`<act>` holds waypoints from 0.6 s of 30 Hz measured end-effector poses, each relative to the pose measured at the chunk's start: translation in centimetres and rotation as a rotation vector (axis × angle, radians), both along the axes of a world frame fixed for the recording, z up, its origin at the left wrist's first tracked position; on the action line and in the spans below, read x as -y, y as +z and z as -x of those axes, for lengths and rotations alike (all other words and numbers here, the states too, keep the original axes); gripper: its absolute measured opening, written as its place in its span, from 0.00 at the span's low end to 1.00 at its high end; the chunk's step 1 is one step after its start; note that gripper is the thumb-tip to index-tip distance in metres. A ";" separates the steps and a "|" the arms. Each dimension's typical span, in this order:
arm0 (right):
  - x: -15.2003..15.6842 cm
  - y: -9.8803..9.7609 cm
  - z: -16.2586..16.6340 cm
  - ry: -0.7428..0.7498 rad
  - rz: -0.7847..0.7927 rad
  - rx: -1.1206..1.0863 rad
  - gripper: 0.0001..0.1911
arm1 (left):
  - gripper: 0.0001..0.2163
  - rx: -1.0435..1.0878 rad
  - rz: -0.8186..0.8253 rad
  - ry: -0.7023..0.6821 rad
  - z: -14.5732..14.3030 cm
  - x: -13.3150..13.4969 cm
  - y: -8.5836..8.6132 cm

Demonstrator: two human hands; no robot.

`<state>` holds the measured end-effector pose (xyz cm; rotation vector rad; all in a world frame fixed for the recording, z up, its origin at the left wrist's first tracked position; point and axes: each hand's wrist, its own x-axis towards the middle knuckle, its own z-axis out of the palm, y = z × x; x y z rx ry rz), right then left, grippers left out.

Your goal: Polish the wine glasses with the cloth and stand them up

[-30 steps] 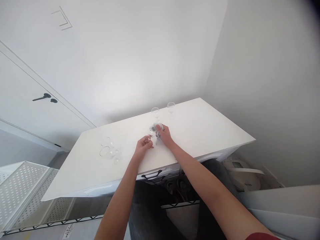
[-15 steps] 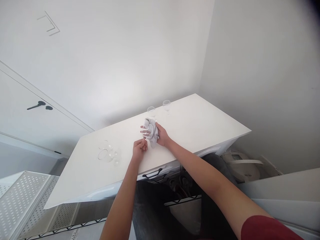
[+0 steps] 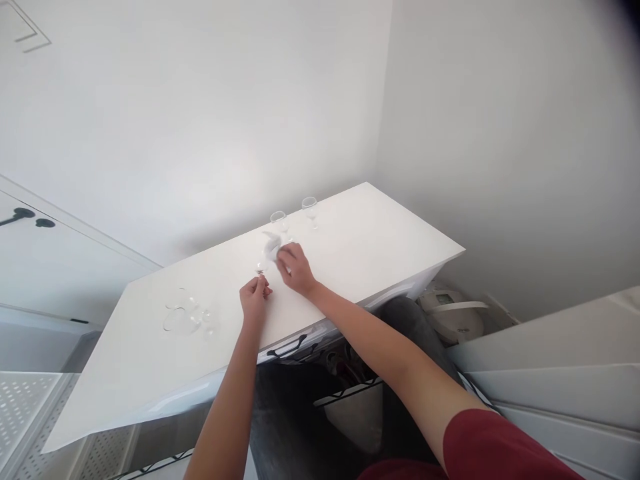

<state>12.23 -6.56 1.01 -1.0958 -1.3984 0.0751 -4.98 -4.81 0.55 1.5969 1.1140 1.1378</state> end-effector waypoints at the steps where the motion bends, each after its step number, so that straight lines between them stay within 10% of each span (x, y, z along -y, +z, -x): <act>1: 0.2 0.0 0.1 0.027 -0.039 0.164 0.11 | 0.18 -0.087 -0.020 -0.012 0.0 0.1 0.0; 8: 0.0 0.9 0.6 0.280 0.036 0.407 0.10 | 0.15 -0.346 -0.147 -0.011 0.1 0.9 0.2; 18: -0.5 2.4 -3.2 0.481 0.576 -0.617 0.19 | 0.14 -0.309 -0.159 -0.142 -0.3 1.3 0.6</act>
